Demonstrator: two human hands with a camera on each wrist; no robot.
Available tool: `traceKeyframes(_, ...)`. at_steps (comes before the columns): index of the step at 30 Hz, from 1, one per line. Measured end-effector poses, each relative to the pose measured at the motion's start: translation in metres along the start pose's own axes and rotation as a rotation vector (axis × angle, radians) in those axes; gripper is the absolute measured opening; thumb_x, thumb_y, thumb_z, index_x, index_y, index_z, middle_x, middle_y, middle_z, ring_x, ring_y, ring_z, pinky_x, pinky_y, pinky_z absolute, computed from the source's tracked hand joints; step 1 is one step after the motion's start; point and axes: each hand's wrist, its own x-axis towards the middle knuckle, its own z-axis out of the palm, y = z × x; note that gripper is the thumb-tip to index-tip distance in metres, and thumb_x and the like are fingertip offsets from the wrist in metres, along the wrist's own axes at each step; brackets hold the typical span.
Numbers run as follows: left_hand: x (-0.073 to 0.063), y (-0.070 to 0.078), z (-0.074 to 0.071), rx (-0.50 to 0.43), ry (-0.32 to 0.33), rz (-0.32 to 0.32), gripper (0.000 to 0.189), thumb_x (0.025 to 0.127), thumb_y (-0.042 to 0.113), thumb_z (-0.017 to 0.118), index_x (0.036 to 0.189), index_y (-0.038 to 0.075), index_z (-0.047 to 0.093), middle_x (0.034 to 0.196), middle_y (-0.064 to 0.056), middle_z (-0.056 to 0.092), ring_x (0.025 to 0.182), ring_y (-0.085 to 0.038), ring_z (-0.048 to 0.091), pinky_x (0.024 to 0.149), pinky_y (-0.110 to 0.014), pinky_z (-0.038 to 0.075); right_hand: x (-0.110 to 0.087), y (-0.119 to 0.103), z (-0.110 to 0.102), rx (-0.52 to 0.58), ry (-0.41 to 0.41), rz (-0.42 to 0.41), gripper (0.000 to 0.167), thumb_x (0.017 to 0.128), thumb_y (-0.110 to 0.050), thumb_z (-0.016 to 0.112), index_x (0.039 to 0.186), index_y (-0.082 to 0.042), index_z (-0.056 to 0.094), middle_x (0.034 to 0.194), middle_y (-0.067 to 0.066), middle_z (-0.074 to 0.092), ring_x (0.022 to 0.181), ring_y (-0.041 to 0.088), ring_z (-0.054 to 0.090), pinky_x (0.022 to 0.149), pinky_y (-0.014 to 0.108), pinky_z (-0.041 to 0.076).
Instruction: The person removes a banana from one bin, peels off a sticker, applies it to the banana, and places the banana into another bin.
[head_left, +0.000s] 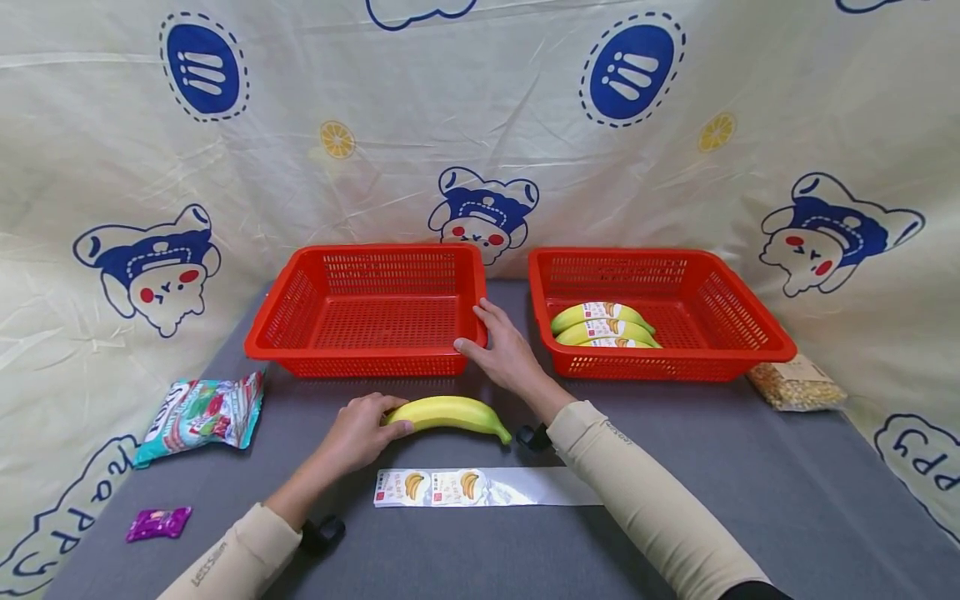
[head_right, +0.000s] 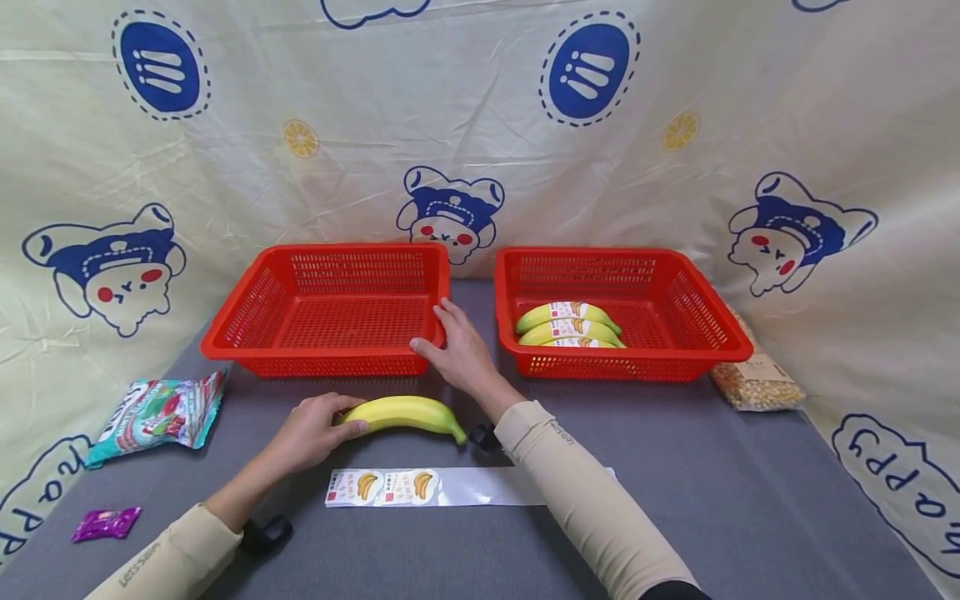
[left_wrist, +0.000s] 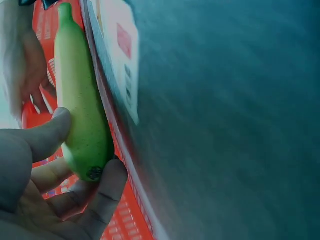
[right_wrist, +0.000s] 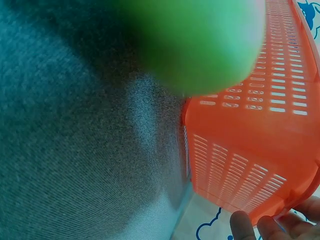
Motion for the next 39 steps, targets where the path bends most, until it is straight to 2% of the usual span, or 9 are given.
traceKeyframes(13, 0.023, 0.026, 0.021, 0.006, -0.034, 0.086, 0.033, 0.08, 0.026, 0.073, 0.108, 0.009, 0.07, 0.096, -0.006, 0.07, 0.085, -0.02, 0.061, 0.076, -0.039, 0.046, 0.0, 0.002, 0.0, 0.003, 0.003, -0.03, 0.077, 0.084, -0.045, 0.065, 0.148, -0.018, 0.031, 0.157, -0.002, 0.022, 0.141, 0.027, 0.03, 0.107, 0.049, 0.036)
traceKeyframes(20, 0.028, 0.03, 0.026, -0.008, -0.054, 0.091, 0.034, 0.08, 0.025, 0.074, 0.109, 0.008, 0.069, 0.092, -0.005, 0.067, 0.077, -0.014, 0.054, 0.072, -0.033, 0.043, 0.001, 0.003, -0.001, 0.0, 0.005, -0.024, 0.078, 0.084, -0.045, 0.065, 0.148, -0.018, 0.03, 0.157, -0.003, 0.021, 0.141, 0.027, 0.031, 0.106, 0.049, 0.037)
traceKeyframes(23, 0.028, 0.029, 0.027, -0.018, -0.061, 0.085, 0.038, 0.08, 0.026, 0.074, 0.112, 0.007, 0.068, 0.094, -0.005, 0.067, 0.079, -0.014, 0.055, 0.074, -0.035, 0.044, 0.002, 0.004, -0.002, 0.004, 0.0, -0.025, 0.076, 0.085, -0.045, 0.064, 0.148, -0.017, 0.031, 0.157, -0.003, 0.021, 0.141, 0.026, 0.03, 0.107, 0.049, 0.036)
traceKeyframes(28, 0.022, 0.028, 0.023, -0.011, -0.025, 0.081, 0.046, 0.08, 0.03, 0.074, 0.119, 0.007, 0.064, 0.103, -0.008, 0.065, 0.093, -0.023, 0.059, 0.084, -0.042, 0.046, 0.004, 0.004, -0.003, 0.006, -0.006, -0.036, 0.075, 0.086, -0.046, 0.063, 0.147, -0.016, 0.032, 0.157, -0.001, 0.022, 0.141, 0.026, 0.029, 0.109, 0.05, 0.034)
traceKeyframes(32, 0.013, 0.027, 0.016, -0.001, 0.028, 0.062, 0.049, 0.079, 0.033, 0.074, 0.122, 0.01, 0.063, 0.106, -0.008, 0.063, 0.097, -0.023, 0.055, 0.082, -0.04, 0.045, -0.001, 0.002, -0.004, 0.006, 0.012, -0.051, 0.075, 0.085, -0.046, 0.062, 0.147, -0.018, 0.032, 0.157, -0.002, 0.022, 0.142, 0.027, 0.027, 0.108, 0.052, 0.033)
traceKeyframes(35, 0.004, 0.025, 0.009, -0.016, 0.07, 0.059, 0.049, 0.079, 0.031, 0.074, 0.123, 0.012, 0.062, 0.109, -0.006, 0.062, 0.097, -0.02, 0.052, 0.08, -0.038, 0.044, -0.012, -0.001, -0.006, -0.011, 0.075, -0.1, 0.072, 0.086, -0.046, 0.062, 0.146, -0.02, 0.035, 0.157, -0.002, 0.023, 0.142, 0.026, 0.025, 0.108, 0.053, 0.033)
traceKeyframes(39, -0.01, 0.018, -0.001, -0.069, 0.117, 0.076, 0.046, 0.078, 0.025, 0.075, 0.122, 0.013, 0.063, 0.111, -0.005, 0.062, 0.097, -0.018, 0.05, 0.079, -0.036, 0.042, -0.034, -0.009, -0.012, -0.021, 0.159, -0.225, 0.066, 0.086, -0.041, 0.063, 0.143, -0.017, 0.04, 0.156, 0.001, 0.027, 0.142, 0.024, 0.024, 0.11, 0.054, 0.03)
